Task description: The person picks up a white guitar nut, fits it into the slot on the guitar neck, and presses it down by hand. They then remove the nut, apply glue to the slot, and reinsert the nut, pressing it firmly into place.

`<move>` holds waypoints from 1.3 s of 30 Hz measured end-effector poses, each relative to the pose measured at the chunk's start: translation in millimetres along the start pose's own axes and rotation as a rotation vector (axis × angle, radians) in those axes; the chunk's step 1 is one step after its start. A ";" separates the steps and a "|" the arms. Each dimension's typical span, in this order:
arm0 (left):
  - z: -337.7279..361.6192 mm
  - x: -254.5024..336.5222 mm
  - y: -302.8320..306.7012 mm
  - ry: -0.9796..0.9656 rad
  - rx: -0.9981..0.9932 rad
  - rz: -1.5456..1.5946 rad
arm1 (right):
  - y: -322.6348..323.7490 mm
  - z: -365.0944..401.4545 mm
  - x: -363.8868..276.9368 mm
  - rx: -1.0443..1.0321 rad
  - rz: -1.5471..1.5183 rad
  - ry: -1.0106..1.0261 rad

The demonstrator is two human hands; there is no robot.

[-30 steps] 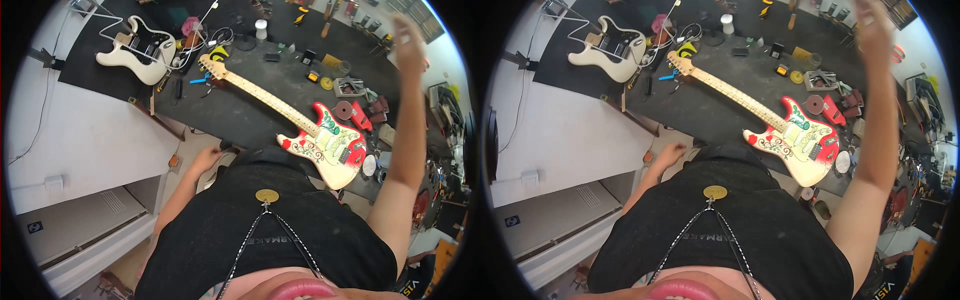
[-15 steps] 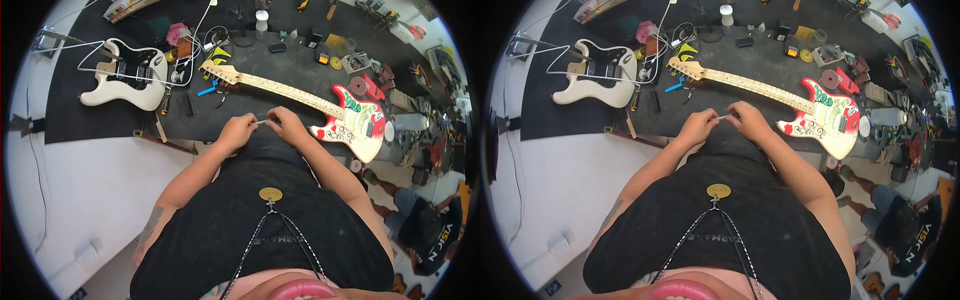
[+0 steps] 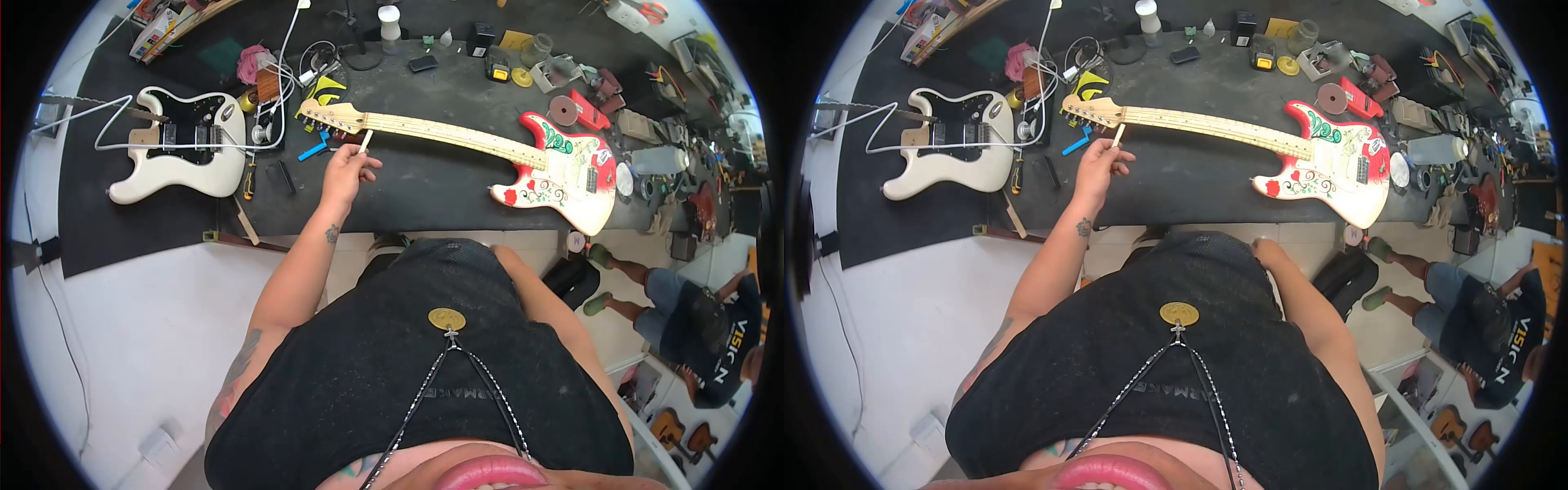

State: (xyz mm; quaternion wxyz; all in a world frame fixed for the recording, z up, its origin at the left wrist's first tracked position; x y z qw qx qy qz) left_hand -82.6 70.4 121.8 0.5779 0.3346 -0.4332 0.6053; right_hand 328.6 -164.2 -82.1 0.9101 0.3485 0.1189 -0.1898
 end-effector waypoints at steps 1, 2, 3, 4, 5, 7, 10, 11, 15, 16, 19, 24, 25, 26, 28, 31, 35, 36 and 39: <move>3.3 -2.7 -5.7 -0.004 0.011 0.022 | -16.8 4.5 26.0 -0.009 0.009 0.013; 9.4 -1.0 -12.9 -0.014 0.028 0.041 | -33.6 9.2 48.4 -0.031 -0.061 0.041; 13.6 -1.6 -20.6 -0.012 0.049 0.036 | -42.8 8.9 66.0 -0.057 -0.136 0.068; 17.0 -2.8 -27.8 -0.018 0.060 0.091 | -45.1 9.3 78.1 -0.073 -0.141 0.082; 23.6 -2.7 -35.8 -0.016 0.067 0.139 | -53.5 14.4 93.6 -0.100 -0.141 0.013; 32.8 -5.0 -49.8 0.001 0.065 0.167 | -78.9 19.4 117.8 -0.141 -0.174 -0.056; 27.4 -14.6 -68.3 0.094 -0.074 0.459 | -102.7 -3.6 150.8 -0.093 0.003 -0.036; 25.4 -17.0 -70.4 0.107 -0.089 0.431 | -113.8 -12.2 155.6 -0.107 0.002 -0.072; -8.5 -27.9 -81.1 0.170 -0.311 0.576 | -154.2 -56.3 109.4 0.037 0.013 -0.059; -16.1 -35.0 -81.6 0.187 -0.350 0.626 | -171.8 -69.1 90.0 -0.068 -0.013 -0.099; -34.3 -60.9 -80.3 0.243 -0.375 0.704 | -275.8 -109.1 37.8 -0.421 -0.045 -0.117; -52.5 -95.9 -77.5 0.247 -0.414 0.656 | -358.4 -101.7 -44.1 -0.744 0.093 -0.086; -54.8 -100.5 -79.4 0.239 -0.467 0.613 | -352.9 -97.9 -48.8 -0.727 0.111 -0.104; -56.3 -105.0 -81.2 0.214 -0.506 0.560 | -354.0 -97.0 -45.8 -0.727 0.108 -0.106; -55.8 -130.8 -75.9 0.238 -0.481 0.416 | -337.4 -108.9 -36.9 -0.613 0.136 -0.001; -66.9 -146.3 -66.3 0.252 -0.382 0.538 | -321.5 -98.9 -6.6 -0.582 0.184 0.072; -63.2 -146.6 -68.4 0.234 -0.362 0.325 | -313.7 -97.8 12.4 -0.606 0.155 0.094; -62.1 -150.0 -66.3 0.227 -0.319 0.258 | -310.9 -107.5 12.4 -0.593 0.141 0.103; -63.8 -153.7 -63.0 0.175 -0.355 0.232 | -285.3 -158.8 0.5 -0.499 0.092 0.139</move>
Point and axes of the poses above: each hand's wrist, its own z-axis away from the middle knuckle, its own y-axis out of the back of the hand, x = y × z, the point moved 7 cm from there along -z, towards the middle knuckle, and after that the axes turned 5 degrees about z, right-handed, at the moved point
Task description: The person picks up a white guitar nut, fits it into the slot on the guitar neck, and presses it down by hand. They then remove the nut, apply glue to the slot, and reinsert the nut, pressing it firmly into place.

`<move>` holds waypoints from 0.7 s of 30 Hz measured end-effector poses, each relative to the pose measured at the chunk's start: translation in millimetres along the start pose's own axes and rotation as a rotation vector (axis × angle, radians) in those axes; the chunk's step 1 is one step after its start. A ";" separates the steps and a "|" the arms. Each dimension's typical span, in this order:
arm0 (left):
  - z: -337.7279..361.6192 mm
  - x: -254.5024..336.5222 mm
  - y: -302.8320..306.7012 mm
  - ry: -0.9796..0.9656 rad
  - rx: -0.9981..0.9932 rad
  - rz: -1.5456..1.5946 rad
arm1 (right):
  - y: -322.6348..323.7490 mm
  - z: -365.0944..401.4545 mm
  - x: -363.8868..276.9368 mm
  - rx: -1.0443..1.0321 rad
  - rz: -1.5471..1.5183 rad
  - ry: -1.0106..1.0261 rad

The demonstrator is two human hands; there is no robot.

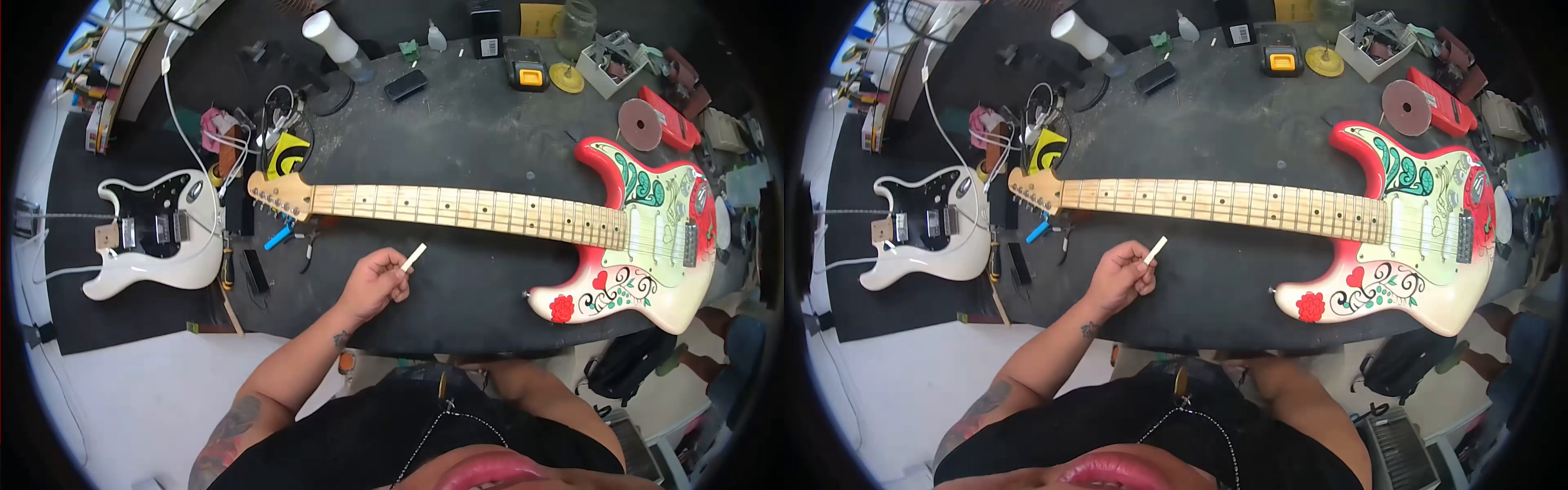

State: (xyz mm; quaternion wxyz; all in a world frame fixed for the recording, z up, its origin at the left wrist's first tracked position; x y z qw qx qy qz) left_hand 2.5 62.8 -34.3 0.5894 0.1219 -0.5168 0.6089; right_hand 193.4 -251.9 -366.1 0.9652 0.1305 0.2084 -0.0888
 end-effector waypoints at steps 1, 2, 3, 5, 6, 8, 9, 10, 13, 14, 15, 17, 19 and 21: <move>-0.2 -1.3 0.6 -0.009 -0.001 -0.020 | 23.3 -15.8 -1.1 0.053 -0.013 0.019; -1.5 -0.4 -0.8 -0.028 -0.016 -0.014 | 47.4 -32.1 -4.5 0.112 -0.032 0.043; 0.3 -1.0 -0.6 -0.039 0.003 -0.041 | 70.8 -47.7 -7.9 0.172 -0.051 0.072; -0.4 1.3 -3.3 -0.104 0.026 -0.100 | 118.6 -74.0 -18.4 0.294 -0.089 0.146; 1.2 1.9 -4.0 -0.126 0.019 -0.093 | 136.2 -83.4 -22.2 0.350 -0.109 0.187; 0.1 5.2 -5.3 -0.166 -0.015 -0.142 | 169.8 -95.1 -26.4 0.455 -0.145 0.276; 1.3 8.1 -8.3 -0.210 0.000 -0.184 | 172.5 -95.4 -24.8 0.488 -0.154 0.302; 2.2 9.1 -8.9 -0.239 0.017 -0.225 | 176.0 -96.4 -20.6 0.525 -0.174 0.337; 1.2 13.9 -14.9 -0.342 -0.060 -0.217 | 198.3 -78.7 -15.8 0.608 -0.218 0.423; 4.4 12.0 -19.4 -0.358 -0.029 -0.302 | 200.4 -71.1 -19.4 0.631 -0.235 0.452; 5.8 12.0 -22.5 -0.383 -0.003 -0.392 | 206.8 -62.1 -20.4 0.654 -0.244 0.475; 3.2 15.2 -23.2 -0.411 -0.029 -0.400 | 209.7 -45.9 -25.2 0.702 -0.258 0.530; 3.3 13.3 -23.1 -0.447 -0.041 -0.462 | 208.8 -29.5 -21.8 0.730 -0.250 0.545; 3.9 13.1 -25.4 -0.481 -0.032 -0.515 | 189.5 -16.7 1.8 0.593 -0.219 0.295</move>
Point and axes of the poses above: each hand's wrist, its own z-axis away from the middle knuckle, its own y-axis out of the back of the hand, x = y × z, the point moved 7 cm from there along -z, towards the middle knuckle, and after that the axes turned 5 degrees about z, right-handed, at the moved point
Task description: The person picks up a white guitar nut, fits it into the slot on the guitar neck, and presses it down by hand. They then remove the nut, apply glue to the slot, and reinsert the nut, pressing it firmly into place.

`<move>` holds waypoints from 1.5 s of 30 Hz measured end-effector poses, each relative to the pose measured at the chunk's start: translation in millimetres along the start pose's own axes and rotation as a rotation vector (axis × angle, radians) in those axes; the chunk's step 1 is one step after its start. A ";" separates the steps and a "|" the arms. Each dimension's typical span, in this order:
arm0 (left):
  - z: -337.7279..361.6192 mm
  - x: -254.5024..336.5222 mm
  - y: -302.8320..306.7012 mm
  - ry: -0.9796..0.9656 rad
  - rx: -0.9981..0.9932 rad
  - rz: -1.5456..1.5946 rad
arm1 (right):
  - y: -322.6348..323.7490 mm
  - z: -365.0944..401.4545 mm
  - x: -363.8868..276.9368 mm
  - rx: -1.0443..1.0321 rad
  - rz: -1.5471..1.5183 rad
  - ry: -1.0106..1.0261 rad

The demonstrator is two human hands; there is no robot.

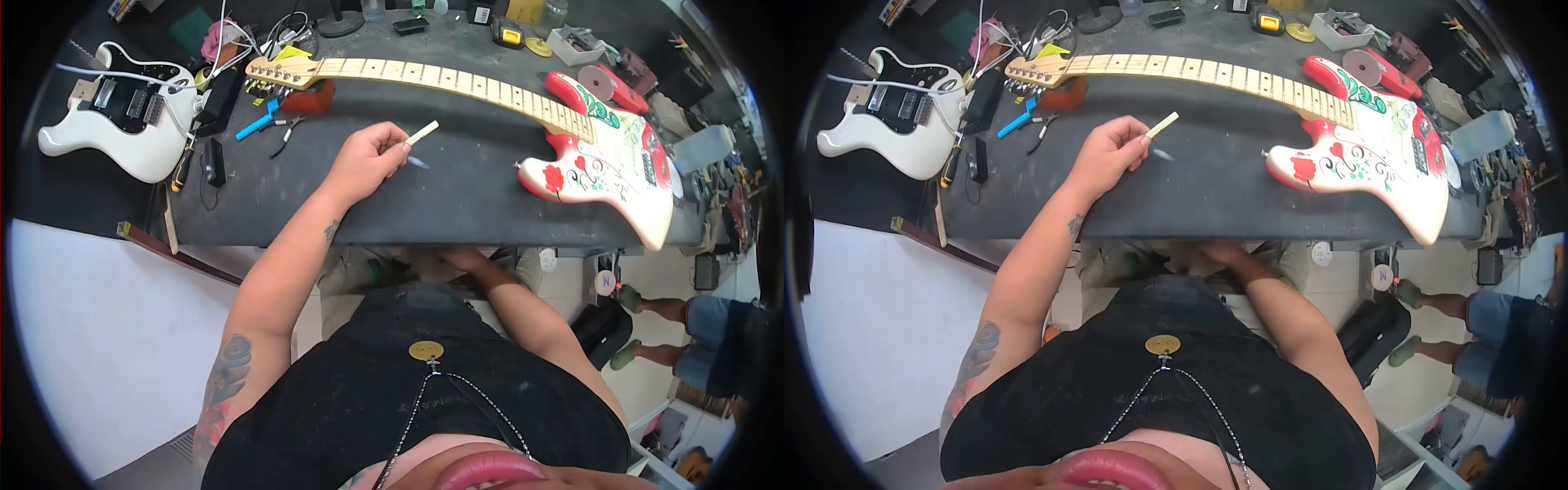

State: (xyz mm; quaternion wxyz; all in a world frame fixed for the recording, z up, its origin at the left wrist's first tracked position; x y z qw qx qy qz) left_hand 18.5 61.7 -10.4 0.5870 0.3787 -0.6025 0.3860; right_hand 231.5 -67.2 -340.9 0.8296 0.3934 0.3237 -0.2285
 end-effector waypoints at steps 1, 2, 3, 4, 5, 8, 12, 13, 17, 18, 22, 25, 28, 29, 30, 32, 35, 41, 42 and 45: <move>2.9 -0.3 -1.5 -0.013 0.008 -0.059 | 2.8 18.7 -3.3 0.004 0.003 -0.006; 3.8 -0.6 -1.3 -0.025 0.004 -0.053 | 13.8 36.9 -15.1 0.028 0.046 0.031; 6.2 3.7 -3.3 -0.041 -0.001 -0.053 | 28.2 54.5 -32.6 0.056 0.092 0.072; 8.1 6.3 -2.9 -0.029 0.025 -0.118 | 39.4 73.7 -49.8 0.073 0.100 0.076; 8.7 8.4 -1.8 -0.016 0.053 -0.182 | 46.9 96.3 -71.8 0.061 0.105 0.116; 28.6 41.4 -3.0 -0.451 0.185 -0.564 | 83.8 169.6 -167.9 0.014 0.088 0.246; 85.8 76.7 -28.0 -0.843 0.266 -0.657 | 132.0 228.0 -256.3 0.338 -0.104 0.642; 96.9 78.7 -32.1 -0.838 0.267 -0.652 | 146.4 236.8 -269.8 0.565 -0.008 0.758; 132.6 85.4 -35.4 -0.866 0.288 -0.568 | 172.5 233.9 -302.5 0.900 0.072 0.774; 135.5 83.0 -34.1 -0.820 0.261 -0.529 | 177.1 229.2 -307.9 0.952 0.050 0.793; 133.1 66.5 -28.1 -0.693 0.193 -0.432 | 167.0 201.1 -332.1 0.904 0.297 0.928; 119.3 57.6 -23.1 -0.562 0.137 -0.411 | 165.3 170.4 -329.8 0.818 0.264 0.920; 108.4 63.2 -11.9 -0.536 0.157 -0.449 | 175.4 151.4 -344.3 0.805 0.340 0.962; 105.0 69.5 -6.8 -0.560 0.178 -0.551 | 179.0 143.7 -351.8 0.766 0.417 0.976; 101.2 75.6 -1.4 -0.582 0.199 -0.653 | 188.2 134.7 -360.1 0.765 0.418 0.984; 89.3 86.5 17.5 -0.566 0.215 -0.789 | 201.7 113.7 -385.8 0.749 0.535 1.062; 65.9 114.5 62.4 -0.583 0.355 -0.915 | 233.8 82.2 -429.6 0.832 0.471 1.096; 6.1 142.4 156.3 -0.531 0.656 -0.755 | 282.3 -24.3 -455.7 0.689 0.408 0.570; 4.5 135.3 155.5 -0.502 0.670 -0.733 | 280.7 -34.4 -452.0 0.592 0.381 0.545; 6.8 93.3 153.1 -0.512 0.722 -0.714 | 273.0 -43.4 -445.1 0.774 0.490 0.652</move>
Point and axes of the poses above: each hand's wrist, its own z-axis away from the middle knuckle, its own y-axis out of the back of the hand, x = y × z, the point moved 7 cm from there along -z, towards the middle knuckle, and after that the axes turned 5 degrees about z, right-handed, at the moved point
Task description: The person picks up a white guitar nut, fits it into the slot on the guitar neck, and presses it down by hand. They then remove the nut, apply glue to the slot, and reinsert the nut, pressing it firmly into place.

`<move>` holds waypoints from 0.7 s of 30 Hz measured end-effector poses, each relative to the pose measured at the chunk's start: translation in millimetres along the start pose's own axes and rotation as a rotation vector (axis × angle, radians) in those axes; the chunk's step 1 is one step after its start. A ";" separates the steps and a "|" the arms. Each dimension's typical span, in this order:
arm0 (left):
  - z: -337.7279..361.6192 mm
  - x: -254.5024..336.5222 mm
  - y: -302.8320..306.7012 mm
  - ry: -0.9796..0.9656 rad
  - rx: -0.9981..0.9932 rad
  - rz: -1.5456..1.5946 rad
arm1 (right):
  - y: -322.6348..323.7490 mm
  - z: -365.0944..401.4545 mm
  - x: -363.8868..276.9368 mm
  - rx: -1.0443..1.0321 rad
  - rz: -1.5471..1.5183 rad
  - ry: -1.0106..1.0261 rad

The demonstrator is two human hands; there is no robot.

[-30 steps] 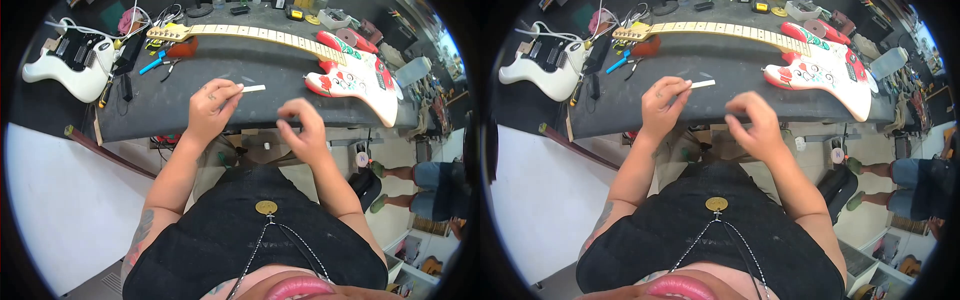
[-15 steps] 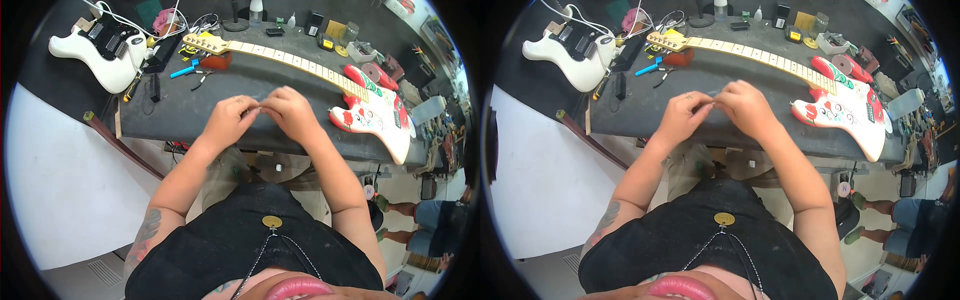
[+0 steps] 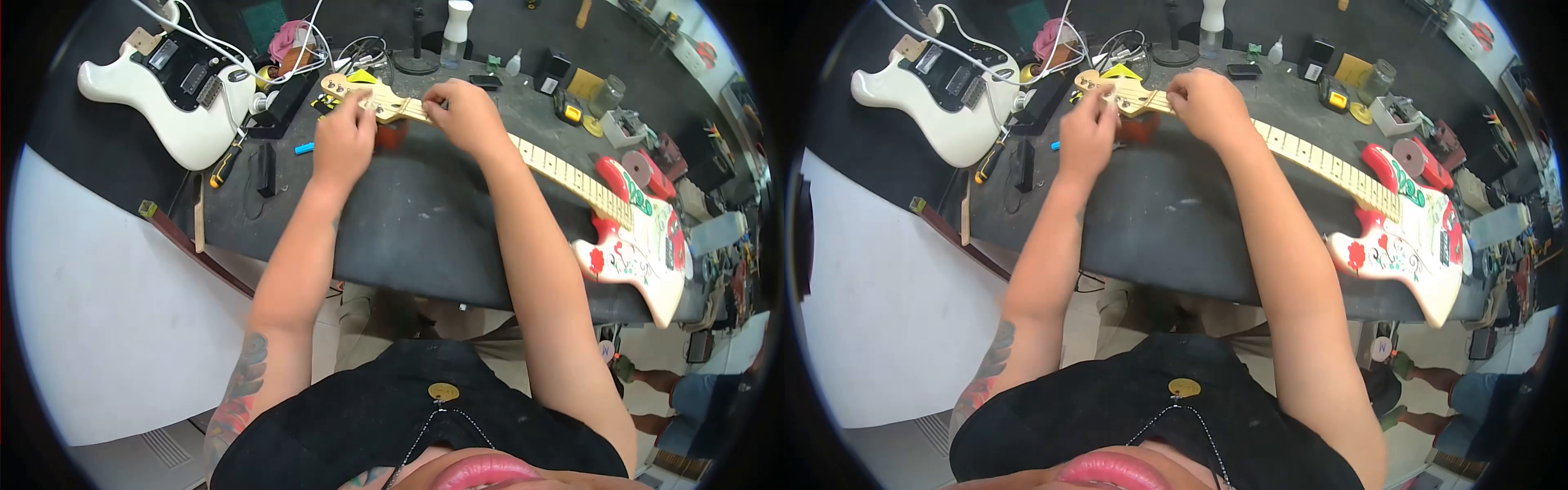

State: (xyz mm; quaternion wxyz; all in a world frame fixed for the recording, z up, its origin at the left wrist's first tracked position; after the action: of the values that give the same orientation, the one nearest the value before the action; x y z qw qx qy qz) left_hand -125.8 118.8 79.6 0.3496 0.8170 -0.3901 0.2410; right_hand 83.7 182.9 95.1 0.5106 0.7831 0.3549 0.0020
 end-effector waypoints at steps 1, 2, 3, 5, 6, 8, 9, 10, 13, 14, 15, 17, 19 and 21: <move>-2.4 3.2 -3.3 -0.062 -0.048 -0.037 | -4.7 0.9 0.5 0.039 -0.021 -0.002; 2.1 6.9 -7.8 -0.107 -0.118 -0.070 | -13.3 5.4 4.4 0.017 -0.035 -0.028; 9.4 1.4 -11.2 -0.081 -0.144 -0.074 | -13.8 9.0 2.3 0.069 -0.004 0.032; 1.5 -0.6 -15.9 -0.117 -0.147 -0.113 | -2.7 -2.1 -8.5 0.034 0.027 0.008; 0.5 -0.8 -15.4 -0.113 -0.152 -0.113 | 0.1 -6.6 -8.1 0.029 0.024 0.004; 5.1 4.7 -12.4 -0.084 -0.175 -0.100 | -3.6 -10.8 -4.6 -0.098 -0.012 -0.023; 7.3 7.9 -13.5 -0.083 -0.182 -0.100 | 0.8 -13.8 -3.2 -0.099 -0.014 -0.030; 10.2 14.7 -12.7 -0.133 -0.155 -0.071 | 2.5 -15.7 -3.9 -0.150 -0.039 -0.032; 12.8 22.2 -12.8 -0.190 -0.134 -0.053 | -0.9 -17.5 -2.8 -0.173 -0.074 0.020; 13.8 22.9 -13.6 -0.202 -0.138 -0.060 | -0.4 -17.3 -5.0 -0.144 -0.081 0.074; 14.0 21.9 -15.0 -0.200 -0.143 -0.063 | -1.3 -17.1 -3.3 -0.145 -0.086 0.071; 13.7 21.0 -15.6 -0.203 -0.114 -0.060 | 1.2 -16.7 -4.3 -0.158 -0.102 0.090; 14.1 20.6 -14.3 -0.187 -0.105 -0.059 | 6.0 -15.3 -3.7 -0.199 -0.117 0.051; 13.3 18.7 -10.9 -0.173 -0.090 -0.059 | 9.4 -15.6 -5.4 -0.238 -0.130 0.018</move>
State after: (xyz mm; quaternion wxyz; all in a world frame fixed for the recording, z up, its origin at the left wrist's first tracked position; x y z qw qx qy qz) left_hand -104.6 104.8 79.4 0.3579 0.8294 -0.4050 0.1414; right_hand 79.2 190.3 112.0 0.5956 0.6924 0.4068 0.0183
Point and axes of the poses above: each hand's wrist, its own z-axis away from the middle knuckle, its own y-axis out of the back of the hand, x = y × z, the point moved 7 cm from there along -z, towards the middle knuckle, and after that the axes turned 5 degrees about z, right-handed, at the moved point
